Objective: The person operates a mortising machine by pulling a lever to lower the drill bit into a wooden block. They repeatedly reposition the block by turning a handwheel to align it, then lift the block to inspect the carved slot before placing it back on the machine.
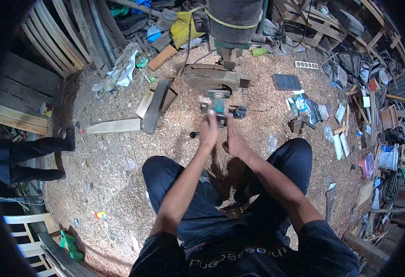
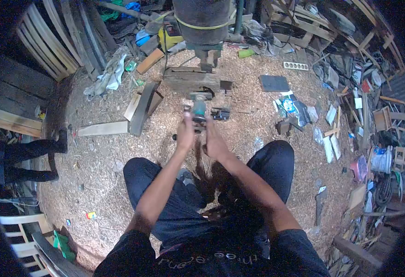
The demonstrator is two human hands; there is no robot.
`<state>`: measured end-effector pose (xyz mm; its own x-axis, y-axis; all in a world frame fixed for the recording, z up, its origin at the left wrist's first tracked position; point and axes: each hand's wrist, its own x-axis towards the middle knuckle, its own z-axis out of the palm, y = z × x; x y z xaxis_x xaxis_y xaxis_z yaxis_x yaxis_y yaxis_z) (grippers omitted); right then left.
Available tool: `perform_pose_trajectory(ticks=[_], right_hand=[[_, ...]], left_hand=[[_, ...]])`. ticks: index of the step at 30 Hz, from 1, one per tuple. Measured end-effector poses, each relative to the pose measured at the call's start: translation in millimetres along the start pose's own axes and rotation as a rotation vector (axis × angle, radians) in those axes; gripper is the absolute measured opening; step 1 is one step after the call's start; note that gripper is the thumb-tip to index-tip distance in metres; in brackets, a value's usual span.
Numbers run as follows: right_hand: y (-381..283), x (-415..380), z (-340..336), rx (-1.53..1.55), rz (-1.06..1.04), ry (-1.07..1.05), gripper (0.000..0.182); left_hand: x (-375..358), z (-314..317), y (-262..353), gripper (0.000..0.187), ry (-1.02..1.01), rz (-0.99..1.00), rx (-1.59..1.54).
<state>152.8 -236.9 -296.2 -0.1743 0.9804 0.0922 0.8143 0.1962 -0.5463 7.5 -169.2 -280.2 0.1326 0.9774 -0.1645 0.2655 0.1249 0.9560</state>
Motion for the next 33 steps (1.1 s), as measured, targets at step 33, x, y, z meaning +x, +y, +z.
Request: perform_pose_trajectory(ticks=[33], right_hand=[[-30,19,-35,0.187,0.468,-0.333,0.094]], left_hand=[[-2,-23,44,0.072,-0.09,-0.084,0.102]])
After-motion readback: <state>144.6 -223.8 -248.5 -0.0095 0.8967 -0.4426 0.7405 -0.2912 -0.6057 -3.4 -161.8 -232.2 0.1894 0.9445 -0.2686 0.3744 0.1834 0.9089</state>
